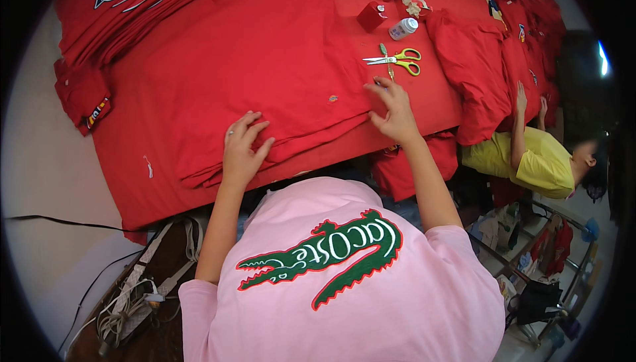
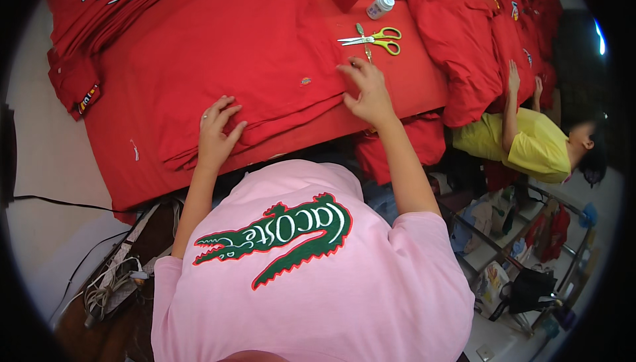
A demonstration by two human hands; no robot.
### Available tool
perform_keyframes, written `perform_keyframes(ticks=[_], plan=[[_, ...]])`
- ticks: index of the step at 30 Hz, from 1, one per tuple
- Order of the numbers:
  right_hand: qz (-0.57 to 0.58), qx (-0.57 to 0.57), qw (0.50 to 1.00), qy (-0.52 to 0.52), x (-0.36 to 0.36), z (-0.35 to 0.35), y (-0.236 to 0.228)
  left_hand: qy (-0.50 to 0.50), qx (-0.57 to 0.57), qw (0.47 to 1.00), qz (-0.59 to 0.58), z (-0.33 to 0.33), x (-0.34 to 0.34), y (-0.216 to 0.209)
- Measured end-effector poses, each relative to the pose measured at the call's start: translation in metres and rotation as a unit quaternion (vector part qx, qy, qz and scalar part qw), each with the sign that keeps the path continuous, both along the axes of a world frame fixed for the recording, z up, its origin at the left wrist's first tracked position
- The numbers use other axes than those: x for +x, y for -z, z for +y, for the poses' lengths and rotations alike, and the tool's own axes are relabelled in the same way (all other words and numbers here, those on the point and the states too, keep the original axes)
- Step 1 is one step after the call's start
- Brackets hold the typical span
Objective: The person removes loose threads from red shirts using a blade and a brush. They then write in a notebook with a pencil.
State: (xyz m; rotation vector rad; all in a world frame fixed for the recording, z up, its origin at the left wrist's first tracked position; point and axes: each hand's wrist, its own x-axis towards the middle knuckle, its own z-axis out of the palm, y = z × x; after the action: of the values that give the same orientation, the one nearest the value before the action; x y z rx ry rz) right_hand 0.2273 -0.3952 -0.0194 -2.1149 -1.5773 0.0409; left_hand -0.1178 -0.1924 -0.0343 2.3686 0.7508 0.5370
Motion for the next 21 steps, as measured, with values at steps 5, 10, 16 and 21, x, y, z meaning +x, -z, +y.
perform_keyframes(ticks=[5,10,16,21], plan=[[-0.065,-0.003,0.997,-0.034,-0.005,0.009,0.015,0.088,0.008,0.996,0.029,-0.014,0.041,-0.002],[0.663,0.158,0.728,0.068,-0.014,0.046,-0.010,0.038,0.033,0.997,0.065,-0.005,0.068,-0.003],[0.818,0.272,0.484,0.149,-0.008,0.050,-0.073,-0.208,0.036,0.977,-0.029,0.089,0.025,-0.014],[0.851,0.329,0.411,0.004,0.025,0.032,-0.041,-0.345,0.000,0.937,0.061,0.144,-0.078,-0.022]])
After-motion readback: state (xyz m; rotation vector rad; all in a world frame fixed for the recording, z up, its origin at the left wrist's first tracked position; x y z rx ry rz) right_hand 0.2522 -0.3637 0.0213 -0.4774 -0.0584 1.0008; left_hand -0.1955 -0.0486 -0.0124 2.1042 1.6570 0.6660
